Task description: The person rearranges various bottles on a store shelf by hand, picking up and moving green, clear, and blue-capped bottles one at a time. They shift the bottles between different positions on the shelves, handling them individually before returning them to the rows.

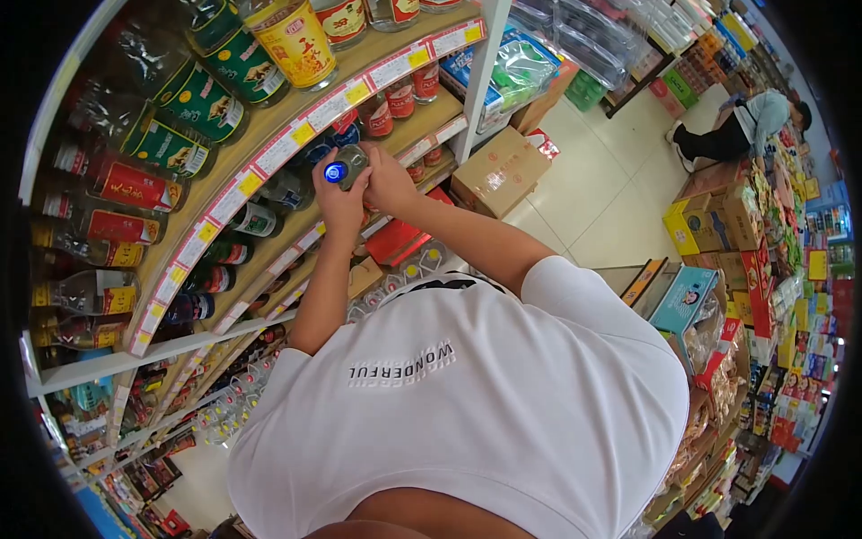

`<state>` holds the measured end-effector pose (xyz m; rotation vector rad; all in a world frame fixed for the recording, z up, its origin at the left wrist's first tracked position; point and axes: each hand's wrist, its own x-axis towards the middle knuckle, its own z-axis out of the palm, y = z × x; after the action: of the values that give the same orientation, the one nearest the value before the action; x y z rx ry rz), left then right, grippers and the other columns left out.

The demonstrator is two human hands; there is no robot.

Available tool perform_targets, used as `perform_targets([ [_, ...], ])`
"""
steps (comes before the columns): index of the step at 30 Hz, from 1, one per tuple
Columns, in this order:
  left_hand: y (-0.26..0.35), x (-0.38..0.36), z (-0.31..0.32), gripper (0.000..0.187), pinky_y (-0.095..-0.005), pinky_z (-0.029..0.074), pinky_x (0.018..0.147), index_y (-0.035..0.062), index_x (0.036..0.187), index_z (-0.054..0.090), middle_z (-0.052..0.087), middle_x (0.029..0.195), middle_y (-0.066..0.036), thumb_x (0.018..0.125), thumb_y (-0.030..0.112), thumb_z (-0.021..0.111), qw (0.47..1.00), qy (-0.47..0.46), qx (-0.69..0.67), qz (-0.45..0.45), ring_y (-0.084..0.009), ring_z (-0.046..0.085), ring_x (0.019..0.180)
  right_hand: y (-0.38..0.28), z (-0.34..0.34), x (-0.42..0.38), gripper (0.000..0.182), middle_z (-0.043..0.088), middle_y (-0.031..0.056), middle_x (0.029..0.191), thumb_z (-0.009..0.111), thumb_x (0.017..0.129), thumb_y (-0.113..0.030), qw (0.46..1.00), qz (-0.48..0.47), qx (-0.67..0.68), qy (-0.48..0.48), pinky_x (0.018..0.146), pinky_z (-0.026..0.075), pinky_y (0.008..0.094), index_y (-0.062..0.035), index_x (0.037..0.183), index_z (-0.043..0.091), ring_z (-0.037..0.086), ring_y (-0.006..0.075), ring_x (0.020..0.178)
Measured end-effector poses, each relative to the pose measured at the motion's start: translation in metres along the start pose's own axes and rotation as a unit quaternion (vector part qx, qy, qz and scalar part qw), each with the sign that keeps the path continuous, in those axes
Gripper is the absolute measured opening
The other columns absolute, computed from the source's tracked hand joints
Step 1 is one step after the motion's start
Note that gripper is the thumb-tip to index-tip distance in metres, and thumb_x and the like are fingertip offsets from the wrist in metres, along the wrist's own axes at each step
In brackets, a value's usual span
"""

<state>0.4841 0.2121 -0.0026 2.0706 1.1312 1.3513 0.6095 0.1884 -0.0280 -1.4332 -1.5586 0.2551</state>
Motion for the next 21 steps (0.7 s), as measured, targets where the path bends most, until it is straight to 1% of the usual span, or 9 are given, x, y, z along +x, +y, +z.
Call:
perform_targets([
  [5,0.002,-0.001,0.001,0.066,-0.0436,0.047,0.100,0.0024,0.133,0.058,0.056,0.126,-0.018,0.078,0.025,0.088,0.999,0.035,-0.024,-0.012,-0.0364,0.059,0.116,-0.004,0.000,-0.001,0.068,0.056,0.0266,0.120,0.070,0.078,-0.008,1.000,0.011,-0.017,-0.010,0.090,0.051,0.0487,0.0041,0.138,0.041,0.059,0.0454,0.109],
  [8,0.002,0.001,-0.001,0.065,-0.0433,0.047,0.099,0.0010,0.131,0.058,0.057,0.124,-0.017,0.078,0.025,0.088,0.998,0.041,-0.033,-0.041,-0.0357,0.059,0.116,0.002,0.006,0.004,0.070,0.057,0.0264,0.120,0.071,0.077,-0.008,0.999,-0.005,-0.032,-0.014,0.089,0.052,0.0494,0.0041,0.139,0.040,0.060,0.0451,0.108],
  [11,0.001,0.000,-0.004,0.067,-0.0429,0.046,0.100,-0.0026,0.131,0.059,0.059,0.123,-0.019,0.078,0.025,0.089,0.996,0.056,0.003,-0.064,-0.0355,0.059,0.114,0.007,0.013,0.008,0.074,0.057,0.0273,0.119,0.074,0.074,-0.010,0.998,-0.047,-0.027,-0.015,0.088,0.052,0.0495,0.0044,0.138,0.041,0.060,0.0456,0.107],
  [13,0.001,0.001,-0.003,0.068,-0.0431,0.045,0.101,-0.0043,0.131,0.058,0.061,0.125,-0.020,0.078,0.026,0.089,0.994,0.073,-0.004,-0.085,-0.0347,0.060,0.115,-0.003,0.007,0.010,0.077,0.056,0.0278,0.119,0.077,0.072,-0.011,0.998,-0.042,-0.027,-0.033,0.088,0.052,0.0496,0.0043,0.137,0.041,0.060,0.0459,0.106],
  [16,-0.002,0.003,-0.008,0.066,-0.0433,0.045,0.102,-0.0048,0.130,0.059,0.061,0.128,-0.021,0.080,0.026,0.089,0.994,0.081,-0.001,-0.077,-0.0329,0.059,0.117,-0.008,0.008,0.012,0.083,0.056,0.0268,0.116,0.082,0.067,-0.015,0.998,-0.048,-0.028,-0.038,0.087,0.053,0.0493,0.0043,0.137,0.041,0.061,0.0459,0.103],
  [17,-0.001,0.003,-0.010,0.061,-0.0417,0.047,0.099,-0.0043,0.128,0.060,0.064,0.125,-0.019,0.081,0.024,0.088,0.995,0.076,0.013,-0.069,-0.0300,0.061,0.113,-0.009,0.007,0.012,0.084,0.055,0.0263,0.115,0.083,0.067,-0.015,0.997,-0.048,-0.029,-0.046,0.087,0.053,0.0494,0.0043,0.137,0.041,0.061,0.0457,0.103],
  [18,-0.008,0.004,-0.011,0.059,-0.0410,0.048,0.098,-0.0042,0.127,0.061,0.065,0.123,-0.018,0.081,0.023,0.087,0.995,0.075,-0.005,-0.067,-0.0291,0.062,0.111,-0.011,0.005,0.013,0.085,0.055,0.0257,0.114,0.083,0.067,-0.016,0.997,-0.050,-0.030,-0.054,0.087,0.053,0.0494,0.0043,0.137,0.041,0.061,0.0454,0.102],
  [19,-0.016,0.006,-0.011,0.058,-0.0403,0.048,0.096,-0.0041,0.126,0.061,0.066,0.121,-0.017,0.082,0.023,0.087,0.995,0.076,-0.024,-0.065,-0.0282,0.063,0.109,-0.013,0.003,0.015,0.079,0.055,0.0262,0.114,0.084,0.068,-0.022,0.997,-0.036,-0.029,-0.069,0.087,0.053,0.0496,0.0023,0.131,0.044,0.062,0.0453,0.104],
  [21,-0.018,0.010,-0.012,0.052,-0.0382,0.051,0.092,-0.0031,0.121,0.063,0.069,0.115,-0.014,0.082,0.020,0.087,0.995,0.078,-0.033,-0.050,-0.0251,0.065,0.102,-0.018,-0.008,0.023,0.073,0.054,0.0270,0.114,0.084,0.070,-0.026,0.991,0.012,-0.044,-0.123,0.088,0.053,0.0499,0.0008,0.125,0.046,0.061,0.0455,0.106],
])
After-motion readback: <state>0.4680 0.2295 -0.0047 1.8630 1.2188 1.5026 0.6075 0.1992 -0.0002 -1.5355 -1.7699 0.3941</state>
